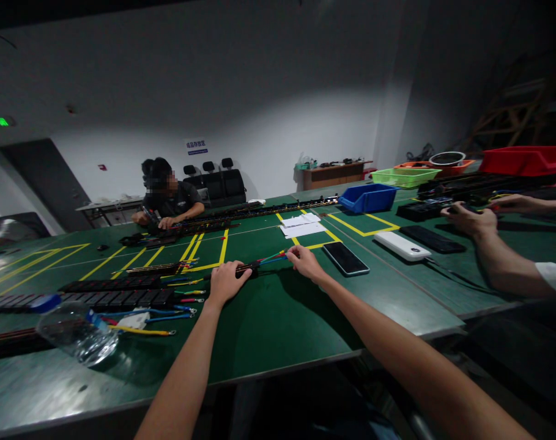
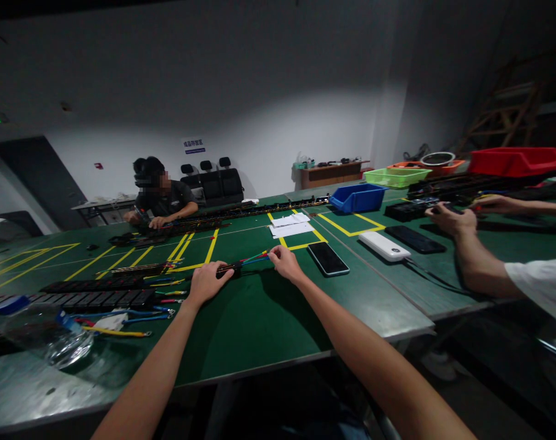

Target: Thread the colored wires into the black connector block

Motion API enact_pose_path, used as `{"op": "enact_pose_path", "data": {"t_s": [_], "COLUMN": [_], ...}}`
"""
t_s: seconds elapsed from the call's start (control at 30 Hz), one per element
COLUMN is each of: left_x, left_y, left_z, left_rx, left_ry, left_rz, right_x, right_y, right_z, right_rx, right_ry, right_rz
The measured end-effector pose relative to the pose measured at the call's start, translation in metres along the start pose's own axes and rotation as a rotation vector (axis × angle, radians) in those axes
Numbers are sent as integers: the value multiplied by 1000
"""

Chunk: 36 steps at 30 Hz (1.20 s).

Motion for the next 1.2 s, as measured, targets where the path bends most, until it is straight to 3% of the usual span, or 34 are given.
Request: {"op": "enact_pose_path", "data": {"t_s": [0.17, 0.37, 0.6, 0.73, 1.2], "left_x": [0, 0, 1, 1, 0], "left_y": [0, 1, 1, 1, 1], "left_z": [1, 1, 1, 2, 2], "left_rx": [-2, 5, 18, 16, -8], "left_ry": [-4, 5, -9, 1, 14], "left_rz": [-2, -12, -9, -16, -10], "right_x": [-2, -4, -4, -5, 2], "right_y": [1, -3, 0, -1, 0], "right_z": [6, 11, 3, 4, -4], "right_rx": [-49, -65, 5, -10, 22], "right_ry": [44, -7, 156, 175, 53], "right_rz": [7, -57, 7, 27, 24]}}
Point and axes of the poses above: each hand's wrist, its own x-axis towards the middle knuckle, its own y-axis out of the palm, z = x × y, the point moved 6 cm from there along x, towards the middle knuckle, and after that the axes turned 12 degrees about z, right-handed, at the moved point
